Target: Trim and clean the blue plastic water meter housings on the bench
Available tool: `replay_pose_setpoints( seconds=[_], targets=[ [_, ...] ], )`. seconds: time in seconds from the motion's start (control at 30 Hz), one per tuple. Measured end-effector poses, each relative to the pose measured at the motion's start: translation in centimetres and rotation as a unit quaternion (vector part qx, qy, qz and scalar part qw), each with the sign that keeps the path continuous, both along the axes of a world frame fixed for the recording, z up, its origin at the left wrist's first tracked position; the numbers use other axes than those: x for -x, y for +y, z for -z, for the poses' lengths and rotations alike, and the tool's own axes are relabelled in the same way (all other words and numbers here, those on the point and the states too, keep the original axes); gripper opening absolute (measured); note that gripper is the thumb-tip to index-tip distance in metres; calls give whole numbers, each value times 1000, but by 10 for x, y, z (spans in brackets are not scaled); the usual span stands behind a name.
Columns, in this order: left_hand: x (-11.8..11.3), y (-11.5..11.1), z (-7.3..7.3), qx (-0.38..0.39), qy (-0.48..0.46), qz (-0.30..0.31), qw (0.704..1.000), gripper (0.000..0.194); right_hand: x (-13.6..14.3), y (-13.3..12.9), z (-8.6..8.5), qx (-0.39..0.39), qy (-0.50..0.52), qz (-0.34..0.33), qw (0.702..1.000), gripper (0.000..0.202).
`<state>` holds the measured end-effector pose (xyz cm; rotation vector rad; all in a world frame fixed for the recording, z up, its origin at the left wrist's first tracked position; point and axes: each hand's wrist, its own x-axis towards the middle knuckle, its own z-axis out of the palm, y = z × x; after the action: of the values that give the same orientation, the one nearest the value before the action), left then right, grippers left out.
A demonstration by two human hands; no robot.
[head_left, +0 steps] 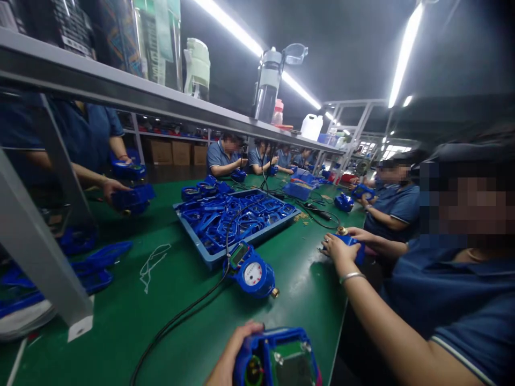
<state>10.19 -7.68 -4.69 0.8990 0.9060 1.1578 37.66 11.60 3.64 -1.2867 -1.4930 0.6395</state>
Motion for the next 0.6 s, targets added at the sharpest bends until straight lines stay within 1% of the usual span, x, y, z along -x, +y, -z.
replay_pose_setpoints(
  seconds=[0.03,0.1,0.13,0.17,0.23,0.3,0.37,0.43,0.5,0.53,0.6],
  targets=[
    [-8,6,-1,-4,-9,-7,1000,69,-3,5,5,0,12,-7,1000,54],
    [-26,18,-2,-11,-44,-3,999,93,-8,12,11,-5,34,-16,999,61],
    [-36,24,-1,-9,-61,0,998,102,-10,13,13,-9,43,-18,999,61],
    [-45,30,2,-2,-75,3,997,103,-11,14,15,-15,51,-21,998,62],
    [-63,44,11,23,-89,12,996,88,-13,14,17,-23,64,-26,997,64],
    [-81,61,23,49,-97,24,994,76,-14,15,21,-28,69,-28,997,59],
    [-98,79,32,59,-112,39,991,76,-16,17,27,-29,64,-23,997,47],
    [-110,95,36,44,-116,55,991,83,-20,23,33,-28,56,-13,998,36],
    [-115,105,36,18,-92,69,993,90,-26,31,38,-25,50,-2,998,31],
    [-114,107,35,8,-66,74,995,88,-30,36,39,-23,48,4,999,30],
    [-103,103,32,-3,-1,85,996,71,-37,45,42,-14,45,15,999,31]
  ],
)
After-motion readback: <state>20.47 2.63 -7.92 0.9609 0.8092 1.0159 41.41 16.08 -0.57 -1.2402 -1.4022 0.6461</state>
